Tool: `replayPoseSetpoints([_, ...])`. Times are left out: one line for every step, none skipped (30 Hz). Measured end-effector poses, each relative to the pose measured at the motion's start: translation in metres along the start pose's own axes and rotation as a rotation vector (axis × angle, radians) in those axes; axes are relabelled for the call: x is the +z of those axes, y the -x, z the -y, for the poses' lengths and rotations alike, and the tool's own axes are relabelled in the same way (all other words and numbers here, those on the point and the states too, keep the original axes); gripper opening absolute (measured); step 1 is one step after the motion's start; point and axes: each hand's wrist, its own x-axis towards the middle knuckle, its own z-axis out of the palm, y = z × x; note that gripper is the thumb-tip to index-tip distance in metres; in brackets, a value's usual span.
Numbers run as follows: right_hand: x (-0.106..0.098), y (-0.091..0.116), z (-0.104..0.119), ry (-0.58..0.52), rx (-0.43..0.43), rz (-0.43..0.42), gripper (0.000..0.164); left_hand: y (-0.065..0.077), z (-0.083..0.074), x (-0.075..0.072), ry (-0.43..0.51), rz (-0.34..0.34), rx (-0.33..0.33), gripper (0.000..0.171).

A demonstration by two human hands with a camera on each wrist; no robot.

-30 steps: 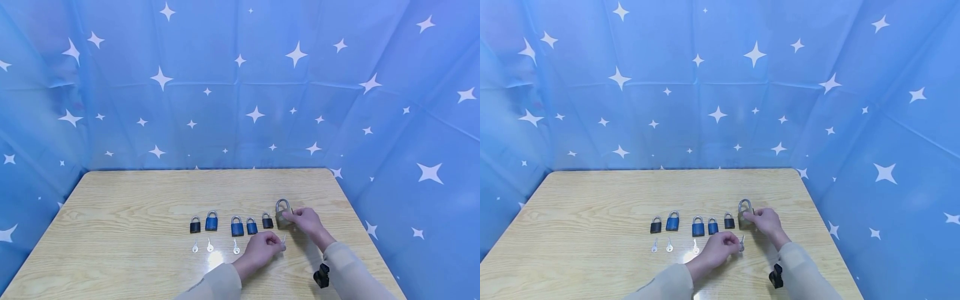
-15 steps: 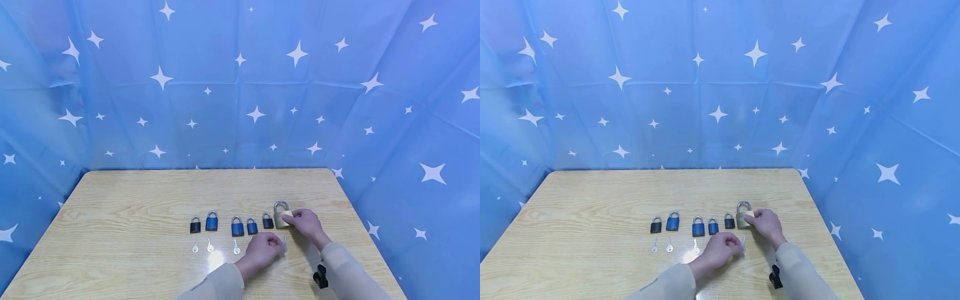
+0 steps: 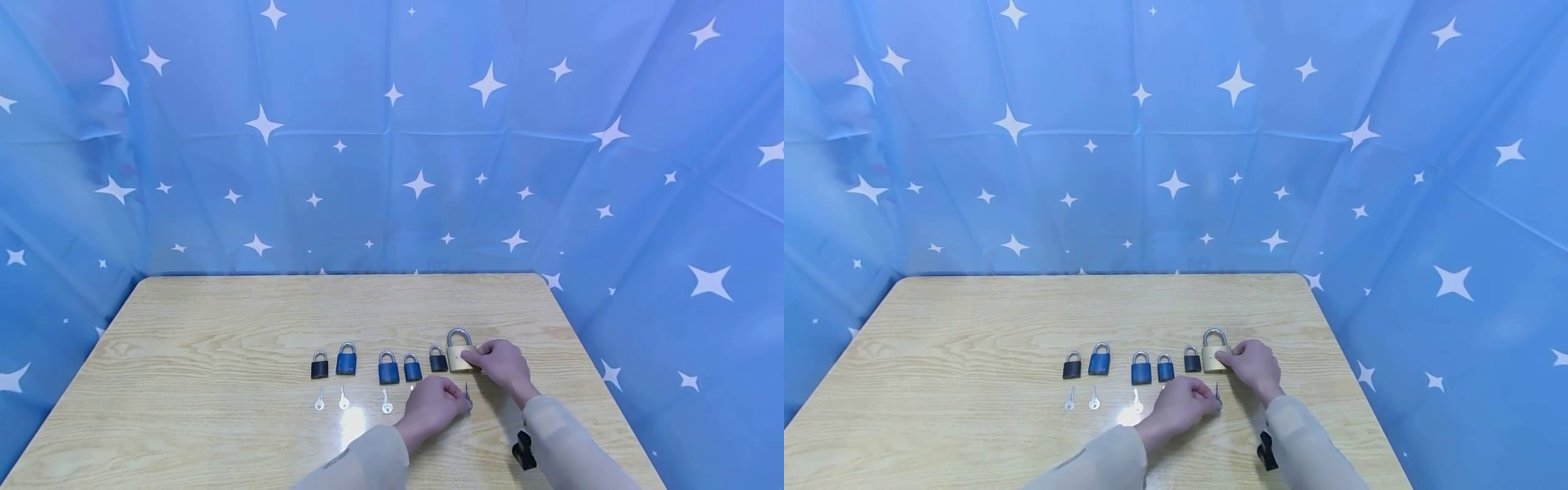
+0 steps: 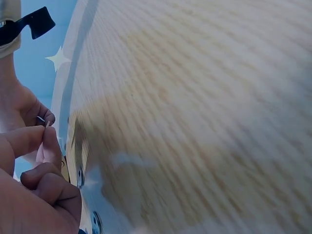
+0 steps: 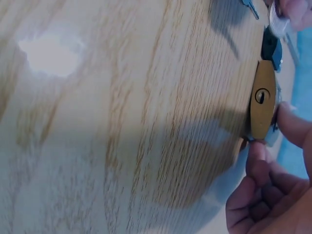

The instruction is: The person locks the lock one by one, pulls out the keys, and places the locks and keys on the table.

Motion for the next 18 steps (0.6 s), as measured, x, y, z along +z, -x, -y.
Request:
replayPoseSetpoints([0.000, 0.000, 0.000, 0.000, 0.000, -0.001, 0.039, -0.001, -0.001, 0.001, -0.014, -0.008, -0.004, 0.012])
replayPoseSetpoints([0.000, -0.001, -0.001, 0.001, 0.002, -0.002, 0.039, -0.002, -0.002, 0.002, -0.031, -0.018, -0.006, 0.013])
replayPoseSetpoints([0.000, 0.000, 0.000, 0.001, 0.005, -0.005, 0.038, -0.002, -0.003, 0.003, -0.049, -0.029, -0.008, 0.013])
replayPoseSetpoints([0.000, 0.000, 0.000, 0.000, 0.008, -0.005, 0.037, -0.003, -0.004, 0.005, -0.065, -0.040, -0.010, 0.014])
replayPoseSetpoints([0.000, 0.000, 0.000, 0.000, 0.008, -0.006, 0.036, -0.004, -0.005, 0.006, -0.080, -0.052, -0.014, 0.014])
replayPoseSetpoints([0.000, 0.000, 0.000, -0.002, 0.010, -0.007, 0.036, -0.004, -0.006, 0.007, -0.096, -0.062, -0.017, 0.015])
replayPoseSetpoints([-0.001, 0.001, 0.000, -0.003, 0.011, -0.008, 0.035, -0.005, -0.006, 0.008, -0.110, -0.073, -0.020, 0.015])
replayPoseSetpoints([-0.001, 0.001, 0.000, -0.005, 0.013, -0.009, 0.035, -0.005, -0.007, 0.009, -0.125, -0.084, -0.024, 0.015])
replayPoseSetpoints([-0.002, 0.002, 0.000, -0.010, 0.017, -0.010, 0.036, -0.005, -0.007, 0.010, -0.136, -0.092, -0.028, 0.016])
replayPoseSetpoints([-0.003, 0.002, 0.000, -0.014, 0.022, -0.012, 0.037, -0.006, -0.007, 0.010, -0.143, -0.099, -0.032, 0.016])
replayPoseSetpoints([-0.004, 0.003, 0.000, -0.018, 0.028, -0.017, 0.038, -0.006, -0.008, 0.011, -0.151, -0.107, -0.033, 0.016])
replayPoseSetpoints([-0.005, 0.003, 0.000, -0.023, 0.034, -0.020, 0.040, -0.007, -0.008, 0.011, -0.159, -0.113, -0.038, 0.016])
replayPoseSetpoints([-0.007, 0.004, 0.000, -0.027, 0.036, -0.020, 0.042, -0.007, -0.008, 0.012, -0.162, -0.116, -0.042, 0.016])
replayPoseSetpoints([-0.008, 0.004, 0.000, -0.029, 0.037, -0.021, 0.045, -0.008, -0.008, 0.012, -0.163, -0.117, -0.046, 0.016])
replayPoseSetpoints([-0.010, 0.004, -0.001, -0.028, 0.037, -0.025, 0.047, -0.009, -0.008, 0.013, -0.163, -0.118, -0.046, 0.016])
replayPoseSetpoints([-0.011, 0.005, -0.001, -0.024, 0.038, -0.028, 0.048, -0.009, -0.008, 0.013, -0.164, -0.120, -0.052, 0.016])
replayPoseSetpoints([-0.012, 0.005, -0.002, -0.019, 0.038, -0.028, 0.050, -0.010, -0.008, 0.013, -0.165, -0.120, -0.059, 0.016])
replayPoseSetpoints([-0.012, 0.004, -0.003, -0.014, 0.036, -0.029, 0.051, -0.011, -0.008, 0.013, -0.162, -0.118, -0.070, 0.016])
